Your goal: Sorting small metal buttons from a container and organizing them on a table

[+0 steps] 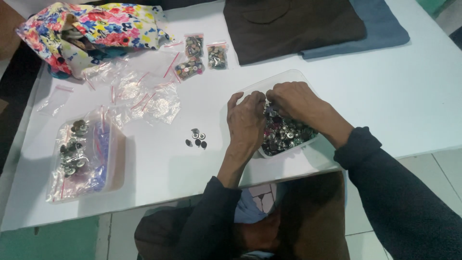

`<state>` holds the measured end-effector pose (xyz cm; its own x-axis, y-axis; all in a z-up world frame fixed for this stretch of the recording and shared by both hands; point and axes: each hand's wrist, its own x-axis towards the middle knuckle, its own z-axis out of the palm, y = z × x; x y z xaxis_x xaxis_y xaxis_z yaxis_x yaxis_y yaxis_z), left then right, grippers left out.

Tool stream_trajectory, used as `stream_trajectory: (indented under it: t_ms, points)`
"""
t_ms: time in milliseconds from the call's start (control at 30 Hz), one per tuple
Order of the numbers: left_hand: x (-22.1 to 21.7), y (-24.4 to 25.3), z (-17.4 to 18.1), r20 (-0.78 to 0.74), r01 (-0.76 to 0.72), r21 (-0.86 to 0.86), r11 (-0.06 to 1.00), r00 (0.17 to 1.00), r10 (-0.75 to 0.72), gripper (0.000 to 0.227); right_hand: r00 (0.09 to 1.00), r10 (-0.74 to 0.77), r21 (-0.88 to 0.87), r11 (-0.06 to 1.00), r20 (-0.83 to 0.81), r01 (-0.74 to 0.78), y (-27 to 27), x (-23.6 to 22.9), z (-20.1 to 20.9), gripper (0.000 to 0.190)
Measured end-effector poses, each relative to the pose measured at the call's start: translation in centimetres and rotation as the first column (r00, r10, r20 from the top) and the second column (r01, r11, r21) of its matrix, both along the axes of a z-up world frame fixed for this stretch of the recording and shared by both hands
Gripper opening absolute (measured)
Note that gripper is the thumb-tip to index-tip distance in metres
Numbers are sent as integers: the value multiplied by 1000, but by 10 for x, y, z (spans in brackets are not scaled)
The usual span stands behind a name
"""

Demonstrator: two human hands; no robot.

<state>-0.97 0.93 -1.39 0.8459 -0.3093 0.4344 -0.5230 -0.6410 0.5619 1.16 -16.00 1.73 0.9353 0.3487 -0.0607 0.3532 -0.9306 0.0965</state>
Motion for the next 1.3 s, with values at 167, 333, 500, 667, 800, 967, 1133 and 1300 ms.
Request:
stream_trajectory:
  t_ms: [167,333,500,667,800,967,1133,1300]
  points:
    - [1,-1,-2,6,-9,-21,1000,1000,9,13,998,-64,150,986,-18,66,3,-13,13,25]
    - [0,-3,-3,33,-55,7,998,998,55,13,996,-87,170,982,-6,87,5,-30,21,30]
    - [-13,1,21,241,21,-94,995,970,3,20,964,-114,398,917,240,9,1,-46,28,25]
    - [-30,11,31,488,-1,-206,979,867,104,29,819,-100,473,853,566,-223,37,-90,51,20]
    - [-68,53,43,547,16,-337,941,817,182,12,728,-126,478,826,674,-298,82,-128,49,37]
    - [-89,135,-8,426,-135,-427,894,842,331,12,838,-57,623,696,543,-357,142,-136,-5,29]
    - [-91,188,-38,160,-329,-234,915,915,370,9,927,19,665,691,375,-283,169,-110,-66,27]
    - [-69,188,-44,-19,-295,-120,948,955,295,9,936,7,668,699,352,-256,176,-78,-77,24]
